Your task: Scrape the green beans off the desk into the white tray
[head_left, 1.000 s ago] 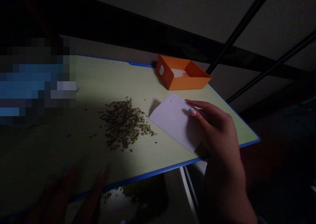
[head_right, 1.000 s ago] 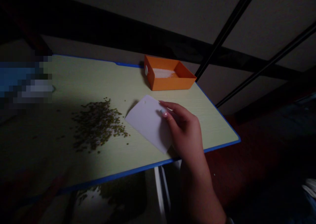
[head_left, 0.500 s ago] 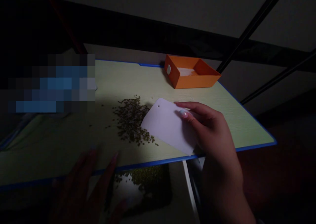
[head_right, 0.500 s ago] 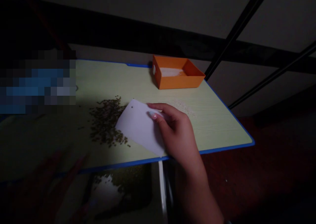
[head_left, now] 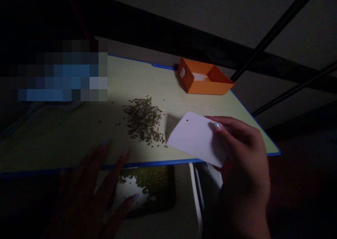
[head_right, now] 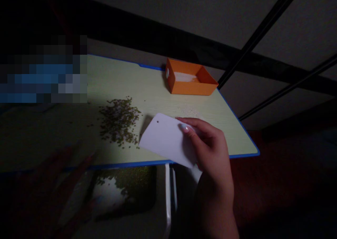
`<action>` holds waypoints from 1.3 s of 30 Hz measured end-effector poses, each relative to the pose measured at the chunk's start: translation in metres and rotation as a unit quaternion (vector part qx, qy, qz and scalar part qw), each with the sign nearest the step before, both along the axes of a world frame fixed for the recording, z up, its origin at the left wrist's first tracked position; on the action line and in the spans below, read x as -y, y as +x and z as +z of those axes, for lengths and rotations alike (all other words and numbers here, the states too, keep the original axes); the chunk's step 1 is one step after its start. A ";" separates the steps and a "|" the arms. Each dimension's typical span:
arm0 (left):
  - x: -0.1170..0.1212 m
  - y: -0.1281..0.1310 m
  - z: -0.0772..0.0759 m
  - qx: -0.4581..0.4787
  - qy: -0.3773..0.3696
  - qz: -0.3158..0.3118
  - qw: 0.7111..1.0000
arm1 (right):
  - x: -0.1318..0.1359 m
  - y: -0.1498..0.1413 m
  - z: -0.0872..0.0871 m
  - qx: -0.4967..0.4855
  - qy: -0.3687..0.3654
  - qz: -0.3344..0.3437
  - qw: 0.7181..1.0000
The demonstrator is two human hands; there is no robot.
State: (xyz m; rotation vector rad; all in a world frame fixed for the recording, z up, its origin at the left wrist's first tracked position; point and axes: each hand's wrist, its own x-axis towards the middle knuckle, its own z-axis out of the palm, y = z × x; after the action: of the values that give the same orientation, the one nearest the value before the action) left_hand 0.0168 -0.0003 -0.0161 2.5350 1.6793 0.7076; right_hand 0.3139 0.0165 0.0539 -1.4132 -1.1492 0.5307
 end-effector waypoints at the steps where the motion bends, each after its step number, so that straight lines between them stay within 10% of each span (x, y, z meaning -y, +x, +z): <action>1: 0.000 0.000 -0.002 0.029 -0.003 0.004 1.000 | -0.001 -0.001 -0.001 -0.002 0.001 0.002 1.000; 39: 0.001 -0.002 -0.006 0.103 0.027 -0.029 0.994 | -0.017 -0.017 -0.008 0.041 -0.012 -0.013 0.999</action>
State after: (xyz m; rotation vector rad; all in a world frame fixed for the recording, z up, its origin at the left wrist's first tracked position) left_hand 0.0144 -0.0015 -0.0220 2.4349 1.5340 0.9831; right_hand 0.2968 0.0338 0.0464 -1.4801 -1.1915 0.4751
